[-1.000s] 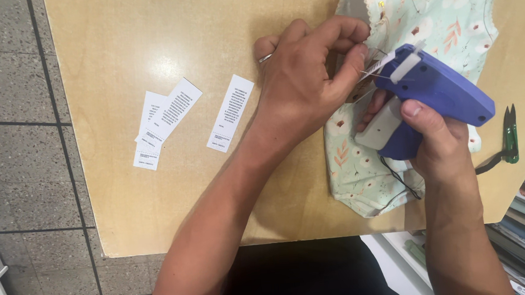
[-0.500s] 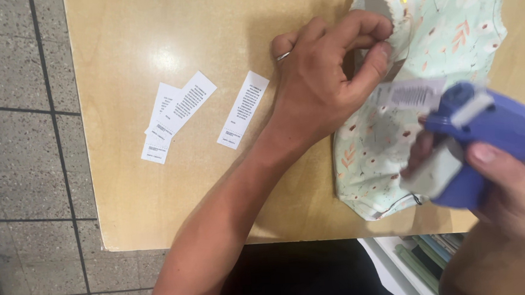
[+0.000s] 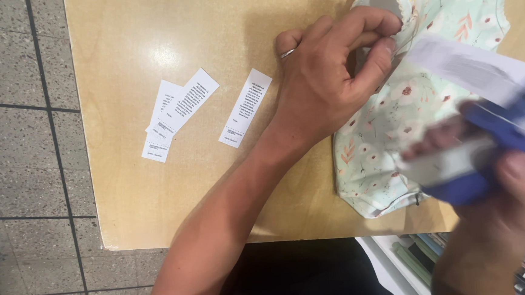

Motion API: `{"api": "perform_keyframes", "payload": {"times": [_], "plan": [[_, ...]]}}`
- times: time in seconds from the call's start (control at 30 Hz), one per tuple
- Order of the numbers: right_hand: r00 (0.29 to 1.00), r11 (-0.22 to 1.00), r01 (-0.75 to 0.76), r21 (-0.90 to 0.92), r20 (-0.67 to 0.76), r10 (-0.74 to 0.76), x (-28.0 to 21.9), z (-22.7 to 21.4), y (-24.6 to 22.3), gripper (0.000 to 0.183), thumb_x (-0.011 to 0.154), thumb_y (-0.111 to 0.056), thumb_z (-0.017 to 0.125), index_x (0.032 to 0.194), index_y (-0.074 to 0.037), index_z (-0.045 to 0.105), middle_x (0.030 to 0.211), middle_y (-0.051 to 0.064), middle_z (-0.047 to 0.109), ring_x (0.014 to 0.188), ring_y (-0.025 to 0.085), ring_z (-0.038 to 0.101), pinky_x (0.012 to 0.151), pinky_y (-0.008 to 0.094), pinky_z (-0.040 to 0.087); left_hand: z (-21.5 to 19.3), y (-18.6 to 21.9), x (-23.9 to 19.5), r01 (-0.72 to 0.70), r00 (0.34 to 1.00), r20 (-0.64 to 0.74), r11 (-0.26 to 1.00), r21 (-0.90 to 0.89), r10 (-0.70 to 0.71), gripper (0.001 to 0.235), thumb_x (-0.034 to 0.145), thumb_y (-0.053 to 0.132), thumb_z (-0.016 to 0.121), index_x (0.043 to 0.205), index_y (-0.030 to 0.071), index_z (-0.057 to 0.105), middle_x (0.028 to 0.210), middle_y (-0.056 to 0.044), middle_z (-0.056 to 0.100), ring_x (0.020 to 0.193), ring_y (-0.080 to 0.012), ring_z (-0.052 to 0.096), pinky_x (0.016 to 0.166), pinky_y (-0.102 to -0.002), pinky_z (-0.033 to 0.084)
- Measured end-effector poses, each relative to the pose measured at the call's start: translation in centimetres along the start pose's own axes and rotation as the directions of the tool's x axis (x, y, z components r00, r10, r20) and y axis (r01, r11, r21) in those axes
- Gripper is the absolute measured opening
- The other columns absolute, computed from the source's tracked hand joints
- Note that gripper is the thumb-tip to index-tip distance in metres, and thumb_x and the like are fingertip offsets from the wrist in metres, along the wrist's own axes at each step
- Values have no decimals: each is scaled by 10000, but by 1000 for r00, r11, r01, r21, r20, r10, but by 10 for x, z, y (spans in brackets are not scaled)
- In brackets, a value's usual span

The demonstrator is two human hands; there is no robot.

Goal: The person uses a handheld blue stapler to attach white paper tags to a light green patterned baby onesie on a wooden table. The person repeatedly staples the tags onto the garment's shoulder area and then uses scissors to trim the excess tag material.

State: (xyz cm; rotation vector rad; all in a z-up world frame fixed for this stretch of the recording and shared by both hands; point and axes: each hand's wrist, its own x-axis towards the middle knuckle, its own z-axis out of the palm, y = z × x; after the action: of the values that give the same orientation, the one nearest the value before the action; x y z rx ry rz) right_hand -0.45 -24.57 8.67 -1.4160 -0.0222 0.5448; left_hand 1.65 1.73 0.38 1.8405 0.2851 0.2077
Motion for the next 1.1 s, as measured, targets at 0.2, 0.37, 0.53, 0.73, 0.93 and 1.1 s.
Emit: {"api": "perform_keyframes", "payload": {"times": [0.2, 0.37, 0.53, 0.73, 0.93, 1.1], "plan": [[763, 725, -568, 389, 580, 286, -51, -177, 9, 491, 1238, -254, 774, 1649, -64, 585, 1610, 308, 541, 1368, 468, 624, 1141, 656, 536, -3, 2, 2, 17, 999, 30, 999, -37, -16, 171, 1048, 406, 581, 1173, 356, 686, 1035, 266, 841, 1056, -33, 782, 1029, -365, 309], [844, 936, -235, -261, -533, 64, -52, 50, -34, 847, 875, -297, 533, 1662, -2, 434, 1641, 236, 574, 1379, 467, 669, 1019, 708, 656, -4, 3, 2, -2, 999, 33, 997, -77, 5, 170, 1048, 384, 575, 1160, 327, 689, 1045, 230, 847, 1079, -33, 799, 994, -367, 290], [992, 969, -10, -248, -123, -22, 22, 43, 38, 780, 1017, -346, 630, 1680, -15, 388, 1675, 271, 544, 1572, 391, 568, 1339, 526, 510, -4, 0, 2, -9, 1000, 23, 998, -57, 11, 188, 1055, 362, 604, 1202, 315, 711, 1059, 228, 878, 1067, 7, 832, 995, -378, 351], [983, 984, -119, -132, -153, 98, 38, 45, 45, 717, 961, -381, 693, 1507, 67, 570, 1451, 235, 697, 1165, 351, 747, 1016, 498, 661, -6, -4, 3, -15, 998, 57, 997, -71, 19, 249, 1080, 363, 563, 1276, 302, 703, 1101, 195, 895, 1143, -17, 831, 1018, -383, 348], [961, 659, 77, -748, 232, 151, 38, 51, 13, 651, 941, -337, 654, 1496, -9, 558, 1476, 151, 644, 1307, 276, 675, 1128, 420, 537, -8, -13, 9, -17, 990, 139, 996, -90, 30, 248, 1080, 368, 538, 1283, 306, 664, 1129, 171, 902, 1098, -80, 873, 1022, -421, 355], [944, 482, 207, -852, 302, 129, 26, 57, 15, 292, 996, -201, 664, 1236, -51, 736, 1420, 150, 676, 1367, 339, 628, 1210, 478, 441, -11, -12, 9, -28, 986, 162, 995, -91, 43, 198, 1072, 313, 574, 1243, 312, 672, 1152, 171, 893, 1093, -60, 867, 1008, -420, 320]]}}
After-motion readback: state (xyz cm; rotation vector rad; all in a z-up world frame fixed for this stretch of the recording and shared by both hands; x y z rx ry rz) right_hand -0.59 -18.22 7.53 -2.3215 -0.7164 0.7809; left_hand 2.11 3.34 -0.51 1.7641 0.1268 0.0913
